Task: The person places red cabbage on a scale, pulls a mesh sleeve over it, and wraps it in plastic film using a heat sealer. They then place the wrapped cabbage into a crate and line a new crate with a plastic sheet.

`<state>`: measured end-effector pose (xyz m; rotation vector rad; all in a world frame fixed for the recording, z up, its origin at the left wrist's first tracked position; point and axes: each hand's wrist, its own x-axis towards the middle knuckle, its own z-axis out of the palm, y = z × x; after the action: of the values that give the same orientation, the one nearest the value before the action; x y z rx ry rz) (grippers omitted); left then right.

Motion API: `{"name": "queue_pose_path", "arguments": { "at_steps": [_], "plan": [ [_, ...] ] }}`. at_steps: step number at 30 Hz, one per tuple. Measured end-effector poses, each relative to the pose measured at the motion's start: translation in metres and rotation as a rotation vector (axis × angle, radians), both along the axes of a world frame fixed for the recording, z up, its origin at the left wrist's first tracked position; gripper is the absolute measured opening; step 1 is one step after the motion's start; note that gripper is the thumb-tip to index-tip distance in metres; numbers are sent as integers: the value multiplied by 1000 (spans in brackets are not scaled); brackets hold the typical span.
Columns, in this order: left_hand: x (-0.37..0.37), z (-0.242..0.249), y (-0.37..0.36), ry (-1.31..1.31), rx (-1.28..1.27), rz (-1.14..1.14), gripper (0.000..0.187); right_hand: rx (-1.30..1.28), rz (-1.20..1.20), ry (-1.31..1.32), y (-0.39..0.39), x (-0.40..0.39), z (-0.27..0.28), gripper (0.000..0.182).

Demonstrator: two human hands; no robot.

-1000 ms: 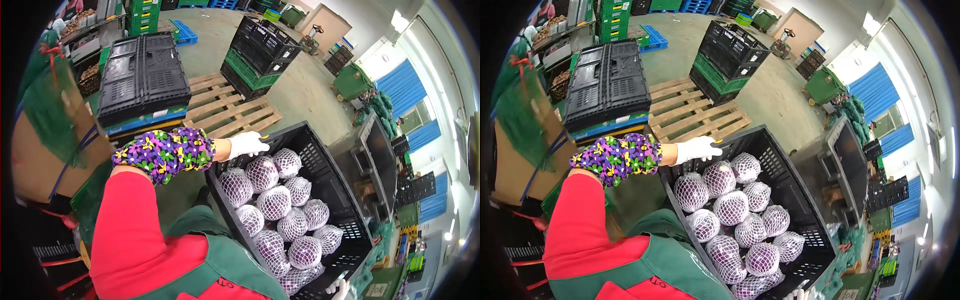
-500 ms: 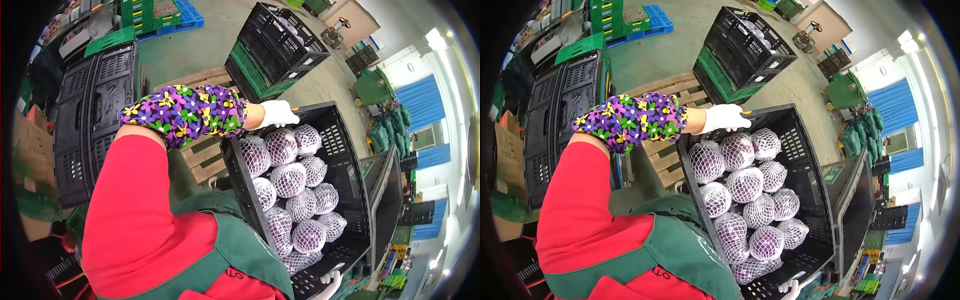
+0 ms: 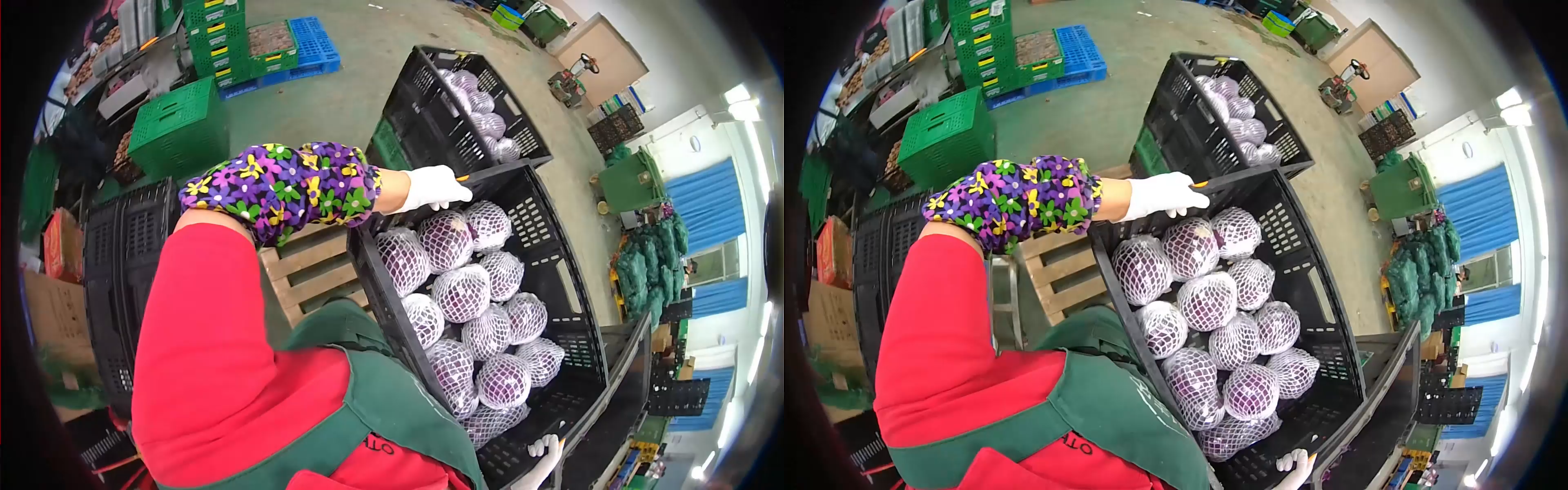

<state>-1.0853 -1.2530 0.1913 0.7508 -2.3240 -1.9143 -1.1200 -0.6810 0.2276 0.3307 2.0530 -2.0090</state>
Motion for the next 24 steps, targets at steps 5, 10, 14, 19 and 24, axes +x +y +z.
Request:
{"name": "queue_pose_path", "arguments": {
  "at_steps": [5,10,14,19,24],
  "plan": [
    [17,-4,7,42,-22,-28,39,-101,12,28,15,5,-29,32],
    [11,-22,1,200,-76,-42,48,-163,-11,44,30,-2,-50,37],
    [32,-1,19,167,-182,6,52,-117,28,83,27,25,-40,36],
    [51,31,37,124,-212,26,57,-259,102,24,58,11,-33,18],
    [39,47,42,64,-353,92,54,-344,289,46,80,-36,-58,15]
  ]
}}
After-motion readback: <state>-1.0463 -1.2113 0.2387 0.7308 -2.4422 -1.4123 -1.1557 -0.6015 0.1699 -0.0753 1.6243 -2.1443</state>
